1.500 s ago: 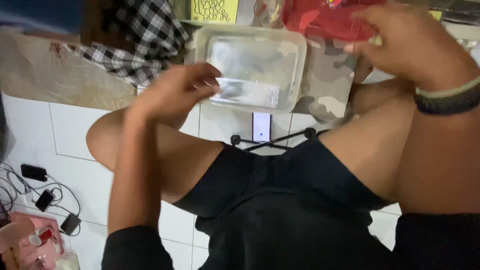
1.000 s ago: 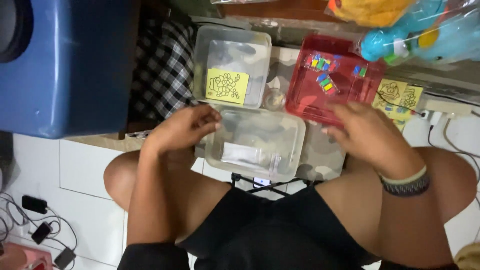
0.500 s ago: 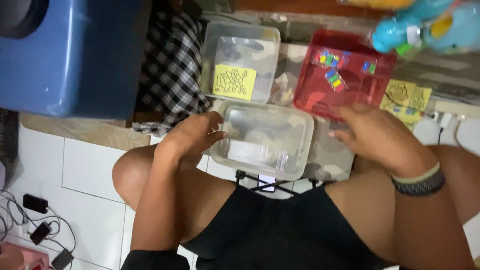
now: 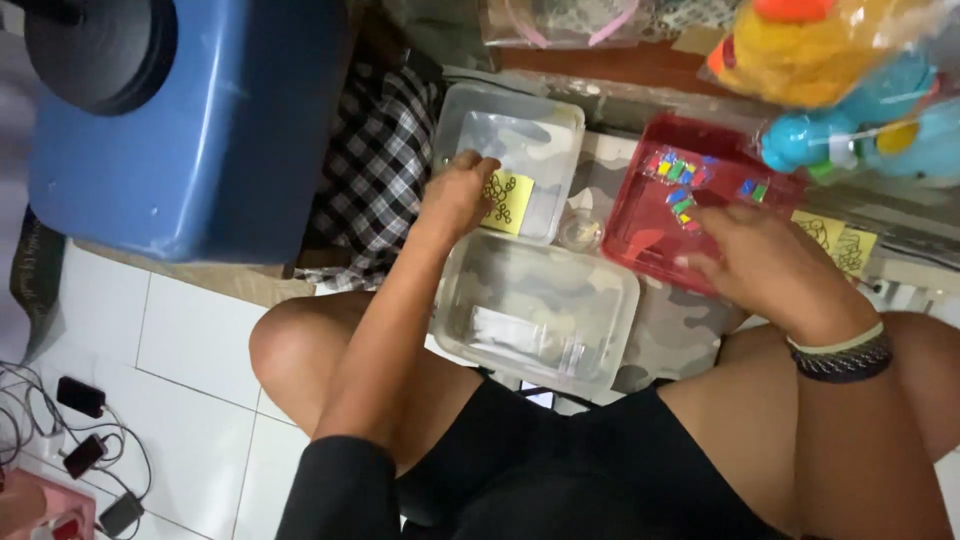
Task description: Sorting and packaging small yellow stickers and blue items into plastic containers.
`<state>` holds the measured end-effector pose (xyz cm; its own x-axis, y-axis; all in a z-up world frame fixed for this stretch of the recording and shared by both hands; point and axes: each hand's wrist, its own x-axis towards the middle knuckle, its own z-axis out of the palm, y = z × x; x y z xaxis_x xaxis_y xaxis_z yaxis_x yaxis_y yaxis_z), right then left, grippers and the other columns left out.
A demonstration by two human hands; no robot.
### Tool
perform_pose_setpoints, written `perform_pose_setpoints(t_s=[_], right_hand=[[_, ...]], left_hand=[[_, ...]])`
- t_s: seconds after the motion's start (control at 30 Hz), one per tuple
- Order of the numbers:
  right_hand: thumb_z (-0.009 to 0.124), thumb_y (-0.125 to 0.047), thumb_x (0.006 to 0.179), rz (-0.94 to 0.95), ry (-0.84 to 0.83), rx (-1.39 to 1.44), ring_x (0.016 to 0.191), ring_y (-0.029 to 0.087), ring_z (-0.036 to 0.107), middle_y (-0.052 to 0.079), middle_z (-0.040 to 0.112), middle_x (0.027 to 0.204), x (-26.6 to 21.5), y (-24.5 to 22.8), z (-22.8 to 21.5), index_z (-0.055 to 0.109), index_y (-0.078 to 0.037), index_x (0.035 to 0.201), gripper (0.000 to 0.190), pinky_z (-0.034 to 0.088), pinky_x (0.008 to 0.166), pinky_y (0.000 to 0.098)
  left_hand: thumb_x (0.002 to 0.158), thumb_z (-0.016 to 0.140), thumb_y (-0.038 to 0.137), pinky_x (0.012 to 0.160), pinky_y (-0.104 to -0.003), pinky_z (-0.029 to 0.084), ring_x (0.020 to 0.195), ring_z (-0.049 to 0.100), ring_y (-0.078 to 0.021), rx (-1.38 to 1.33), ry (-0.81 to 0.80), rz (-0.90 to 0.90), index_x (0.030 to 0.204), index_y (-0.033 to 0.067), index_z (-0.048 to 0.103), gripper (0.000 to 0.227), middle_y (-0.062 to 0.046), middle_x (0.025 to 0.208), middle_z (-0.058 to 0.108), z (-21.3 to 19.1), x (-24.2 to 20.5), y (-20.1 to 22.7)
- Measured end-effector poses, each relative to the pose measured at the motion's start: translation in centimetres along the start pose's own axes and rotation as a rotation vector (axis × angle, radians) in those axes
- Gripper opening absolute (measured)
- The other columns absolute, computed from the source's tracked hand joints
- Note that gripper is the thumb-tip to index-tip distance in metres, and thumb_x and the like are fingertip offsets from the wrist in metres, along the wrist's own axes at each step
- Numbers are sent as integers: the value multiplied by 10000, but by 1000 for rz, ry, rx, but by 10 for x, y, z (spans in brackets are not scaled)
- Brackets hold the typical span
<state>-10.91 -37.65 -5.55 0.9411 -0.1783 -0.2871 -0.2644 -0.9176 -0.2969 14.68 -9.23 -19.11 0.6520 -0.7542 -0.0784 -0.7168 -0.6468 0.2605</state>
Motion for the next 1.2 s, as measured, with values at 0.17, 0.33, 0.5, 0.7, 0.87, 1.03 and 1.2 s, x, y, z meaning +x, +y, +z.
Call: perform_pose_setpoints(t_s=[0.17, 0.33, 0.5, 0.7, 0.87, 1.03, 1.2], right_hand=[[703, -308, 870, 1, -56, 111, 929, 366, 699, 148, 695, 1138, -19, -34, -4, 611, -125, 1396, 564, 559, 821, 468], [721, -282, 849, -59, -16, 107, 936, 377, 702, 129, 719, 1133, -23, -31, 0, 634, -136, 1330, 510, 555, 808, 475], [702, -360, 887, -38, -140, 6, 1030, 497, 706, 237, 721, 1096, -15, -27, 1, 667, -152, 1319, 481, 551, 870, 578], [686, -381, 891, -22, -188, 61, 1071, 520, 682, 260, 707, 1111, -14, -31, -5, 658, -128, 1301, 482, 546, 889, 585], [673, -357, 911, 14, -171, 60, 1091, 509, 684, 248, 710, 1144, -11, -23, -8, 642, -136, 1348, 491, 544, 911, 584], [668, -342, 916, 23, -184, 44, 1115, 512, 672, 252, 705, 1153, -7, -22, -8, 608, -171, 1407, 523, 533, 935, 599], [745, -253, 896, -174, 145, 95, 891, 448, 735, 214, 737, 957, -1, -37, -6, 713, -86, 1291, 431, 586, 759, 537]], left_hand=[[605, 835, 55, 875, -493, 552, 1027, 625, -367, 29, -130, -81, 1322, 274, 634, 777, -99, 1286, 543, 31, 5, 0], [557, 900, 40, 889, -496, 548, 1035, 618, -366, 88, -186, -54, 1363, 325, 609, 904, -124, 1297, 512, 24, 18, 4], [695, 949, 188, 1000, -572, 518, 1256, 574, -449, 97, -345, -47, 1381, 313, 542, 807, -146, 1351, 487, 24, 23, 4], [717, 931, 153, 942, -563, 548, 1099, 665, -455, 128, -187, 37, 1246, 221, 482, 697, -123, 1221, 516, 31, 15, 0], [850, 792, 157, 925, -486, 514, 1015, 728, -328, 290, -15, 183, 1129, 200, 640, 320, -57, 1092, 657, 44, 12, -15], [933, 589, 98, 744, -501, 602, 866, 759, -342, 177, -52, 138, 1124, 301, 717, 307, -50, 958, 728, -5, 14, -17], [867, 696, 149, 754, -509, 604, 888, 749, -338, -102, 21, 41, 1043, 261, 713, 210, -34, 902, 755, -102, -20, 27]])
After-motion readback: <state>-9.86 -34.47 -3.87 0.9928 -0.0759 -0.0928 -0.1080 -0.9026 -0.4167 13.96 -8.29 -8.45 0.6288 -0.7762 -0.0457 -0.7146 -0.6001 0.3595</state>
